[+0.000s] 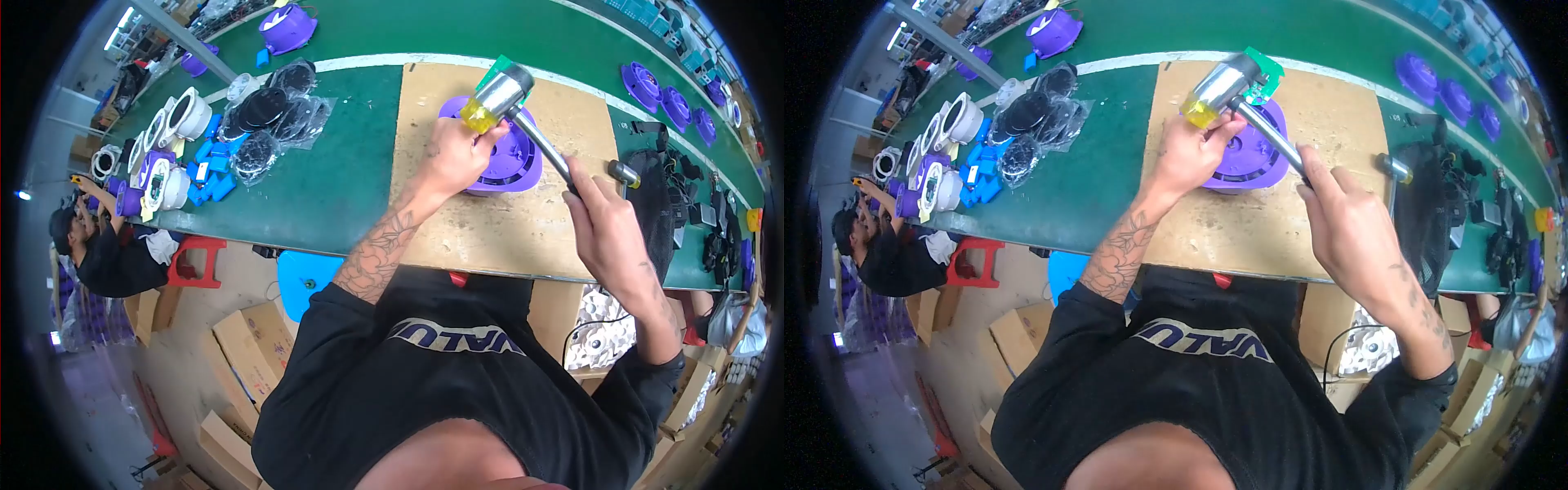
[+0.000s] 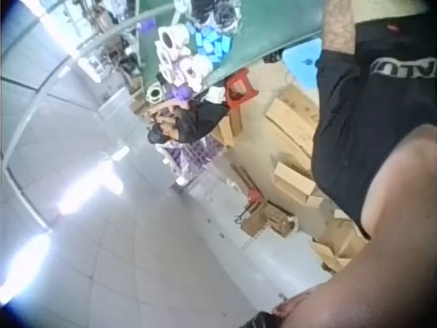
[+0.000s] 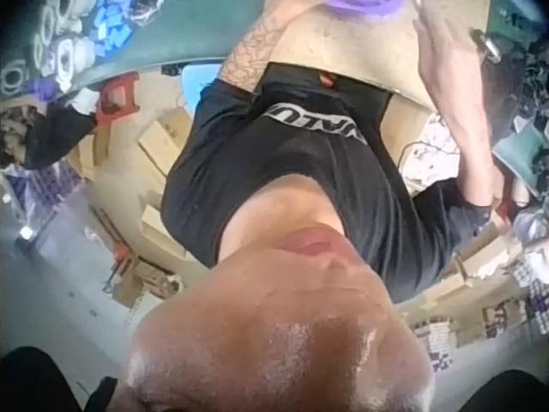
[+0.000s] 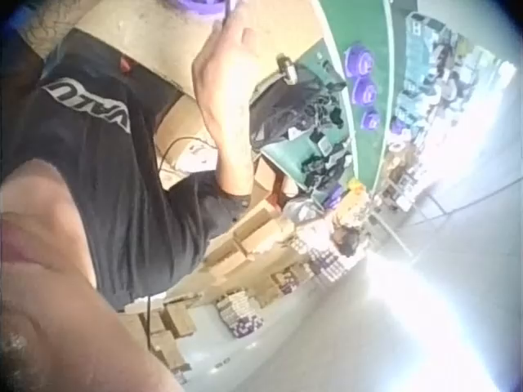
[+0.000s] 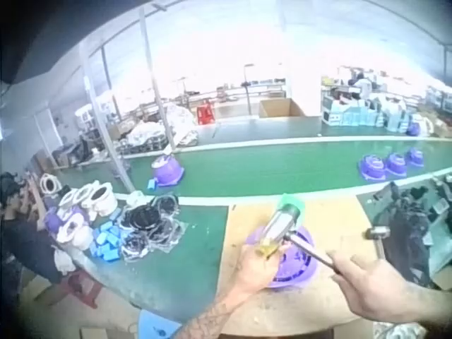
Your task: The person assembles small plastic fans by fitting purple fan housings, white fan blades, circuit boards, and wiring components together, then securing them with a hammer and an Allen key.
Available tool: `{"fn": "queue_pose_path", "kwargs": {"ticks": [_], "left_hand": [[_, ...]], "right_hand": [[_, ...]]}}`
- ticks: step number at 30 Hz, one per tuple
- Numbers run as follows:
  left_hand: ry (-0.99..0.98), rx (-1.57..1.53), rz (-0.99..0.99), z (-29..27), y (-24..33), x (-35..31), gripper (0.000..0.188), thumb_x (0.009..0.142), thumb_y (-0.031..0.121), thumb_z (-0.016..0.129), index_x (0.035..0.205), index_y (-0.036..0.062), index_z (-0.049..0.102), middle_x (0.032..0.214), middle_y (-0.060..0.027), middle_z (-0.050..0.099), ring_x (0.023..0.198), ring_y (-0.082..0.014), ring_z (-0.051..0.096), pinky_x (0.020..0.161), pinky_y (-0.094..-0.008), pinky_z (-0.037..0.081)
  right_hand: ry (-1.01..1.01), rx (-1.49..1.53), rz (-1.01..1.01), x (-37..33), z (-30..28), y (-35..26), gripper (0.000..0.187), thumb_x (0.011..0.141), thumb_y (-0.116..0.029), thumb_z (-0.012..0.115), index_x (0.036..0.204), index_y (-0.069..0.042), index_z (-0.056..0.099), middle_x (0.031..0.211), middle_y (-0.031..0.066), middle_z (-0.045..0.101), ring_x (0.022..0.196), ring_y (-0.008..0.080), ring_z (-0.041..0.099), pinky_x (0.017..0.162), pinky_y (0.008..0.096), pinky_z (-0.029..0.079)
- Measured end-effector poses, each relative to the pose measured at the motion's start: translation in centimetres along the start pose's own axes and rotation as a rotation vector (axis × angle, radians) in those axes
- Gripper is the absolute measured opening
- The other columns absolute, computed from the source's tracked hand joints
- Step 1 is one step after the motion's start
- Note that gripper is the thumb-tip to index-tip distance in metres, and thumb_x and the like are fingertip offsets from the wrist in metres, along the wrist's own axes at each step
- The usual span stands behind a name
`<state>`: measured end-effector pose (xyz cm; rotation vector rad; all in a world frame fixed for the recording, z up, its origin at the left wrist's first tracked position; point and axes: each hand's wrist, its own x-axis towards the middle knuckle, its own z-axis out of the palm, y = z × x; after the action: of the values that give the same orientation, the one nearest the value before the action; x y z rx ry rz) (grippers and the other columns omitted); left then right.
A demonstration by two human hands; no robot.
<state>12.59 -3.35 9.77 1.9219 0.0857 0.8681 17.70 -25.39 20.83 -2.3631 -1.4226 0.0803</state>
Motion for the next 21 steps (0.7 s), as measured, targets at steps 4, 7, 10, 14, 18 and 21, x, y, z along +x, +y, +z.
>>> {"fn": "queue_pose_path", "kwargs": {"ticks": [4, 7, 10, 14, 18, 21], "left_hand": [[-0.024, 0.088, 0.004, -0.4, -0.2, 0.0, 0.012, 0.087, 0.009, 0.068, 0.093, -0.0003, 0.072, 0.083, -0.0149, 0.072, 0.071, -0.0174, 0.070, 0.063, -0.0278, 0.052], [0.005, 0.051, 0.046, -0.3, 0.1, -0.2, 0.012, 0.086, 0.009, 0.069, 0.092, -0.0003, 0.072, 0.080, -0.0153, 0.071, 0.068, -0.0198, 0.070, 0.060, -0.0292, 0.051], [0.004, 0.105, -0.010, -0.2, 0.2, 0.5, 0.012, 0.086, 0.010, 0.069, 0.092, 0.0000, 0.072, 0.079, -0.0150, 0.071, 0.065, -0.0191, 0.069, 0.058, -0.0298, 0.050], [0.002, 0.045, 0.026, -0.2, -0.1, 0.0, 0.012, 0.087, 0.010, 0.069, 0.093, 0.0004, 0.072, 0.081, -0.0147, 0.071, 0.065, -0.0165, 0.067, 0.060, -0.0289, 0.051], [-0.005, 0.058, 0.047, 0.2, 0.0, -0.3, 0.012, 0.087, 0.009, 0.068, 0.094, 0.0000, 0.072, 0.083, -0.0145, 0.072, 0.067, -0.0165, 0.068, 0.062, -0.0285, 0.051], [-0.038, 0.112, -0.025, -0.2, -0.8, 0.1, 0.012, 0.088, 0.009, 0.067, 0.095, 0.0000, 0.072, 0.083, -0.0140, 0.072, 0.068, -0.0162, 0.068, 0.062, -0.0279, 0.051]], "right_hand": [[0.320, 0.033, -0.105, 0.4, -2.7, -0.7, 0.046, 0.089, 0.002, 0.058, 0.135, -0.003, 0.052, 0.089, 0.0233, 0.063, 0.078, 0.0324, 0.066, 0.070, 0.0409, 0.050], [0.504, -0.023, -0.216, 0.5, -2.1, 0.1, 0.044, 0.090, 0.003, 0.057, 0.133, 0.003, 0.051, 0.092, 0.0257, 0.064, 0.081, 0.0337, 0.067, 0.072, 0.0426, 0.050], [0.098, 0.074, -0.058, 0.0, 0.1, 0.1, 0.043, 0.091, 0.002, 0.055, 0.133, 0.003, 0.051, 0.091, 0.0257, 0.062, 0.079, 0.0355, 0.066, 0.074, 0.0408, 0.050], [0.428, 0.019, -0.156, 0.3, -2.7, -1.1, 0.046, 0.090, 0.003, 0.056, 0.136, 0.001, 0.050, 0.092, 0.0248, 0.063, 0.080, 0.0338, 0.066, 0.074, 0.0388, 0.052], [0.097, 0.057, -0.087, -0.4, -0.5, 0.2, 0.045, 0.089, 0.002, 0.057, 0.134, 0.001, 0.050, 0.092, 0.0267, 0.063, 0.081, 0.0363, 0.066, 0.074, 0.0400, 0.052], [0.217, 0.029, -0.110, 0.3, -2.0, 0.0, 0.044, 0.089, 0.001, 0.059, 0.133, 0.000, 0.053, 0.093, 0.0253, 0.063, 0.081, 0.0341, 0.067, 0.073, 0.0388, 0.052]]}}
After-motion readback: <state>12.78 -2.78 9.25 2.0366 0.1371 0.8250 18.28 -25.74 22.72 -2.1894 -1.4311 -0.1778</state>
